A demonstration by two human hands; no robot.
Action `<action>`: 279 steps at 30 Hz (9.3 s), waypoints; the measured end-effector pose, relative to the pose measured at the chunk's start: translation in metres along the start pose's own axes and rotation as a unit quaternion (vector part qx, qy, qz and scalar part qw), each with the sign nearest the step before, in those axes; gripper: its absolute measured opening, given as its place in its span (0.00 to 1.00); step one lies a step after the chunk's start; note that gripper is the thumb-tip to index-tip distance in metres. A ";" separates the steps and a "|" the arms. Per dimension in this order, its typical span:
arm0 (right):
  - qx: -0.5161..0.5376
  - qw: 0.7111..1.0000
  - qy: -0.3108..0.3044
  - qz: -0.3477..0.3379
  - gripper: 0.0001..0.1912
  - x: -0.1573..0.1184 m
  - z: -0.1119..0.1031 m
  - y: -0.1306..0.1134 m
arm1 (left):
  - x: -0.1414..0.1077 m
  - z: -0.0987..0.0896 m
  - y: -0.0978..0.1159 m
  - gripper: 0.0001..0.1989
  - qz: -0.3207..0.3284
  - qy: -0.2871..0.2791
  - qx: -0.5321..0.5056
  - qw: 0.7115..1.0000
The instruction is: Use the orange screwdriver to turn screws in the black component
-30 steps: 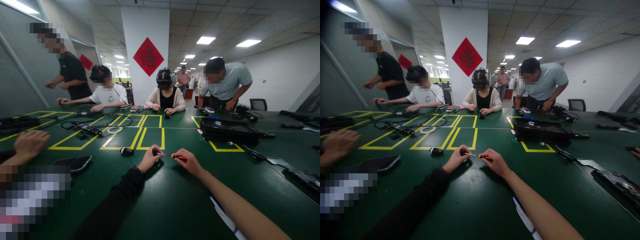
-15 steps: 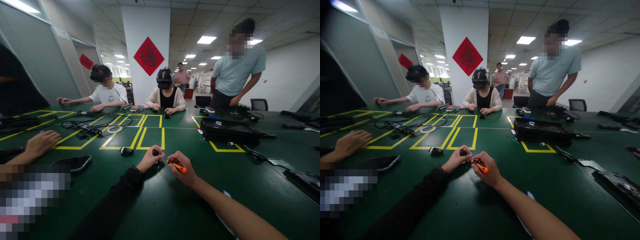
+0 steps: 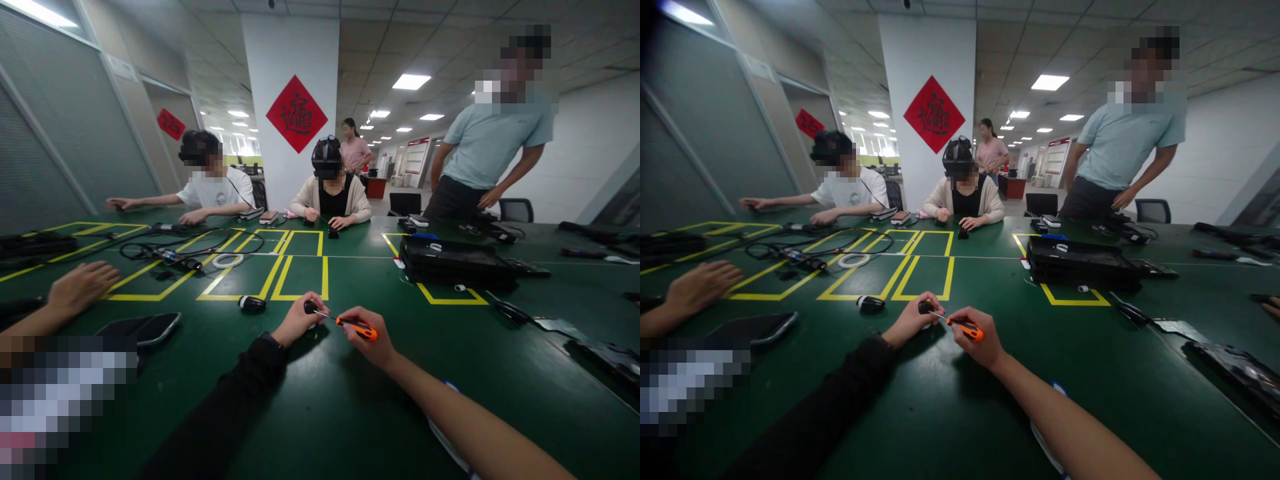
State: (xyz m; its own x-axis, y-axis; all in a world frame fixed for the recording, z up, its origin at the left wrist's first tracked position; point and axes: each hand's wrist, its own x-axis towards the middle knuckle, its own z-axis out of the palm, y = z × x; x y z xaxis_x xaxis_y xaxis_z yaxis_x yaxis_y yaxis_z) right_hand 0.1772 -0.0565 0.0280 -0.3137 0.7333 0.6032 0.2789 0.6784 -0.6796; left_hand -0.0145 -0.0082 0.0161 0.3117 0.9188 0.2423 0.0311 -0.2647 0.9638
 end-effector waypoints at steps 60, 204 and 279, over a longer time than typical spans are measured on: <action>0.326 0.929 0.089 0.152 0.07 0.009 0.000 0.022 | 0.002 0.009 -0.007 0.13 -0.056 0.006 -0.247 0.967; -0.127 0.984 -0.120 0.044 0.06 0.011 -0.022 0.043 | -0.004 -0.007 -0.002 0.11 0.035 0.008 0.143 0.989; -0.126 0.979 -0.143 0.065 0.09 0.012 -0.024 0.038 | -0.003 -0.006 -0.002 0.11 0.032 0.005 0.123 0.992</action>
State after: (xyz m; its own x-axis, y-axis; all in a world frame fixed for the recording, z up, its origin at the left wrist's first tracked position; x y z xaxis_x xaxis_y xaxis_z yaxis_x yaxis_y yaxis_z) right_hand 0.2062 -0.0203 0.0196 -0.4923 0.7964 0.3513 0.5379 0.5957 -0.5965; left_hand -0.0211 -0.0085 0.0141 0.3119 0.9001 0.3043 0.2422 -0.3851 0.8905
